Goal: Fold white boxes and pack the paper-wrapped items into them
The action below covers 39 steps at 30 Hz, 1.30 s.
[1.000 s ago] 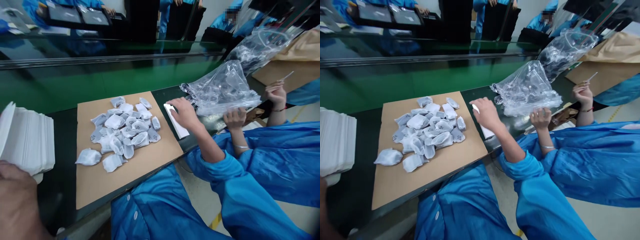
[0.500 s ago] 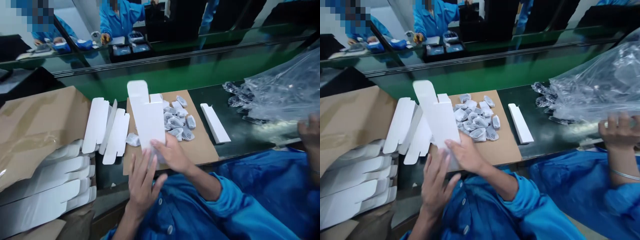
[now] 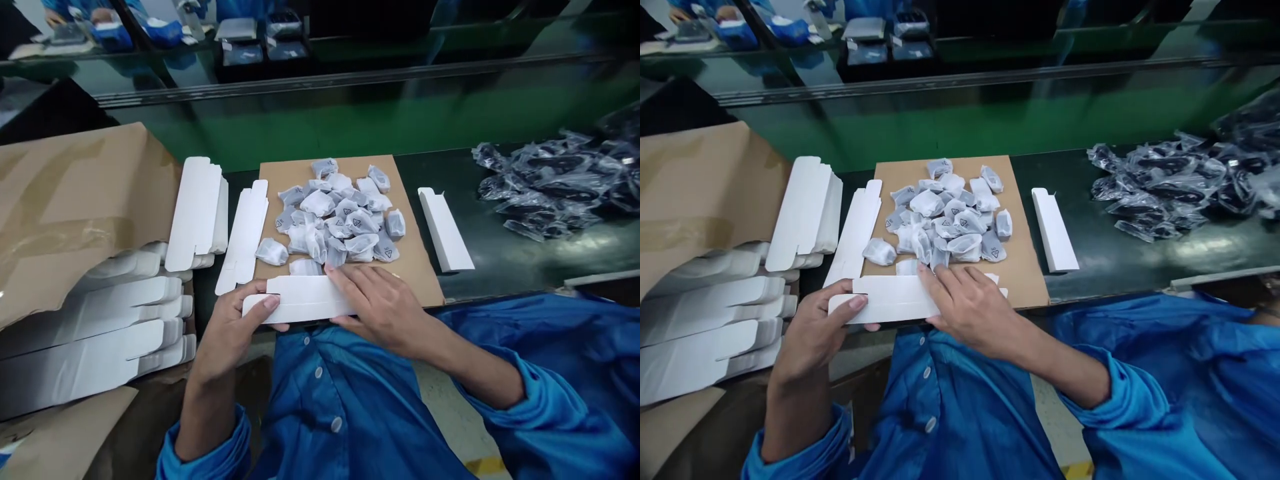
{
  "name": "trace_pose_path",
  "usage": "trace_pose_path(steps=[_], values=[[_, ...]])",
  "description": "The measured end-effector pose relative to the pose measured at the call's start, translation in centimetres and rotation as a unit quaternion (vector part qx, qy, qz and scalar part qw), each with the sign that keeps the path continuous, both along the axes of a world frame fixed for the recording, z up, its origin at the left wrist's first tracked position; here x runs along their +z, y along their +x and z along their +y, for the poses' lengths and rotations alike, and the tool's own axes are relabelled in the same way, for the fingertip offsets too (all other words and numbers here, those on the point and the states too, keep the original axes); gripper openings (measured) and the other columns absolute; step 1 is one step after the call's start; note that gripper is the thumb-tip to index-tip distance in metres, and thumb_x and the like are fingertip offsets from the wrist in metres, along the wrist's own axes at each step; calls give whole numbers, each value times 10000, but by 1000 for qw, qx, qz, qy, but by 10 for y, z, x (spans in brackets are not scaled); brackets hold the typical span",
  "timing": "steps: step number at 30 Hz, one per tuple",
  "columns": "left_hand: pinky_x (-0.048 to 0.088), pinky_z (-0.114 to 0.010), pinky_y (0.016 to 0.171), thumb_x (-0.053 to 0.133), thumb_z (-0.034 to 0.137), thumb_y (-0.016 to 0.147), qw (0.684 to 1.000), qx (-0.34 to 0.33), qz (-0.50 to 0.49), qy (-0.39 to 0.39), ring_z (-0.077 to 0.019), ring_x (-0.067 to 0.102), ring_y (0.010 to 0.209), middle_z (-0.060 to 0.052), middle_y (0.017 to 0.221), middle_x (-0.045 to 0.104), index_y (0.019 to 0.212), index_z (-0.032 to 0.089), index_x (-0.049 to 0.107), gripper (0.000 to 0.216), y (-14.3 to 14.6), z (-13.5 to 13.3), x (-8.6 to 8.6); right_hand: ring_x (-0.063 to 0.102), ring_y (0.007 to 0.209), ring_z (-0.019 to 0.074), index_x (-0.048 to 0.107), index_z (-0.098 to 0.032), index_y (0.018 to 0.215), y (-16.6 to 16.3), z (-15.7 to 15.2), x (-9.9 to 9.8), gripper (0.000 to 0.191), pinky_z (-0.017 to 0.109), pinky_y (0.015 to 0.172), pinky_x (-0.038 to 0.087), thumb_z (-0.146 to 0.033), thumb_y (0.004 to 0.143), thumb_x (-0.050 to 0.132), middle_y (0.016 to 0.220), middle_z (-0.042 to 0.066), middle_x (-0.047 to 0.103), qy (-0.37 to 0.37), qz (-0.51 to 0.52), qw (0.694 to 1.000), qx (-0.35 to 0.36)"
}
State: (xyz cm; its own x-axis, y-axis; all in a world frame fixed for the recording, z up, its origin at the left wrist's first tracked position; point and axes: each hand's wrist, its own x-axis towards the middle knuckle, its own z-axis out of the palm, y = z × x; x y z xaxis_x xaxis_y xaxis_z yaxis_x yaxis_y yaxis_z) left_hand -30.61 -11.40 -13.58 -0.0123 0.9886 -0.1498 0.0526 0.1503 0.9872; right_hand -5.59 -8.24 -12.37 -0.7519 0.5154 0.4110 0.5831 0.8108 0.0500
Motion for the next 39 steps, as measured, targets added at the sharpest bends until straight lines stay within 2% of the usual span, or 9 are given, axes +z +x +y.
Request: trace_pose_path(steps=[5, 8, 14, 24, 31, 33, 36, 37, 39], values=[[570, -247, 584, 637, 383, 854, 985, -135, 102, -31, -164, 674, 607, -29, 704, 715, 1125, 177, 731, 353, -7, -8, 8, 636, 1080, 329, 521, 24, 1335, 15, -3, 0, 506, 469, 869, 549, -321, 965, 505, 1244, 257, 637, 8, -23, 997, 71], [549, -203, 541, 618, 368, 853, 974, -131, 182, 8, -162, 681, 634, -27, 711, 726, 1094, 199, 756, 325, 2, -9, 6, 645, 1084, 336, 521, 37, 1333, 22, -13, -7, 490, 471, 887, 548, -282, 962, 513, 1212, 272, 648, 29, -42, 996, 67], [554, -186, 548, 639, 383, 830, 973, -107, 202, 14, -159, 705, 657, -34, 876, 781, 985, 221, 795, 273, 16, -14, -9, 603, 1193, 344, 489, -6, 1383, 27, -34, -27, 490, 483, 962, 535, -231, 949, 522, 1260, 269, 630, 48, -62, 997, 15], [519, -198, 509, 680, 394, 789, 966, -122, 224, 48, -160, 674, 594, -35, 758, 772, 877, 224, 807, 230, 9, -10, 6, 641, 1115, 337, 503, -27, 1374, 24, -32, -14, 488, 494, 921, 557, -285, 960, 506, 1229, 245, 651, 18, -58, 998, 31], [489, -199, 467, 685, 203, 751, 973, -51, 218, 52, -148, 676, 576, 3, 758, 771, 814, 242, 785, 124, 5, -20, 6, 689, 1054, 293, 551, -108, 1329, 31, -36, -17, 399, 424, 871, 587, -171, 938, 498, 1146, 175, 713, -13, 13, 1000, 25], [540, -236, 498, 673, 277, 823, 976, 78, 148, 140, -149, 676, 572, 26, 757, 758, 978, 269, 754, 175, 12, -27, 5, 705, 992, 277, 517, -120, 1354, 31, -31, -14, 447, 390, 831, 593, -255, 931, 560, 1117, 168, 720, -25, 79, 996, -31], [617, -315, 616, 553, 462, 924, 885, 294, 66, 355, -172, 718, 728, 15, 940, 752, 1226, 318, 638, 346, 40, -38, -3, 710, 878, 278, 471, -139, 1386, 14, -29, -17, 573, 385, 749, 588, -333, 878, 653, 1051, 167, 726, 13, 193, 970, -149], [630, -350, 694, 553, 545, 902, 871, 290, 64, 391, -203, 727, 852, -17, 1058, 737, 1301, 319, 585, 460, 53, -40, -7, 706, 875, 287, 449, -138, 1405, 4, -31, -21, 586, 397, 740, 583, -327, 884, 637, 1046, 172, 723, 24, 214, 964, -157], [610, -422, 841, 620, 604, 835, 894, 227, 80, 379, -268, 694, 1054, -99, 1248, 663, 1470, 313, 374, 741, 74, -41, -16, 695, 928, 307, 373, -100, 1461, -16, -39, -30, 591, 417, 749, 573, -273, 922, 545, 1062, 196, 712, 35, 237, 964, -116]])
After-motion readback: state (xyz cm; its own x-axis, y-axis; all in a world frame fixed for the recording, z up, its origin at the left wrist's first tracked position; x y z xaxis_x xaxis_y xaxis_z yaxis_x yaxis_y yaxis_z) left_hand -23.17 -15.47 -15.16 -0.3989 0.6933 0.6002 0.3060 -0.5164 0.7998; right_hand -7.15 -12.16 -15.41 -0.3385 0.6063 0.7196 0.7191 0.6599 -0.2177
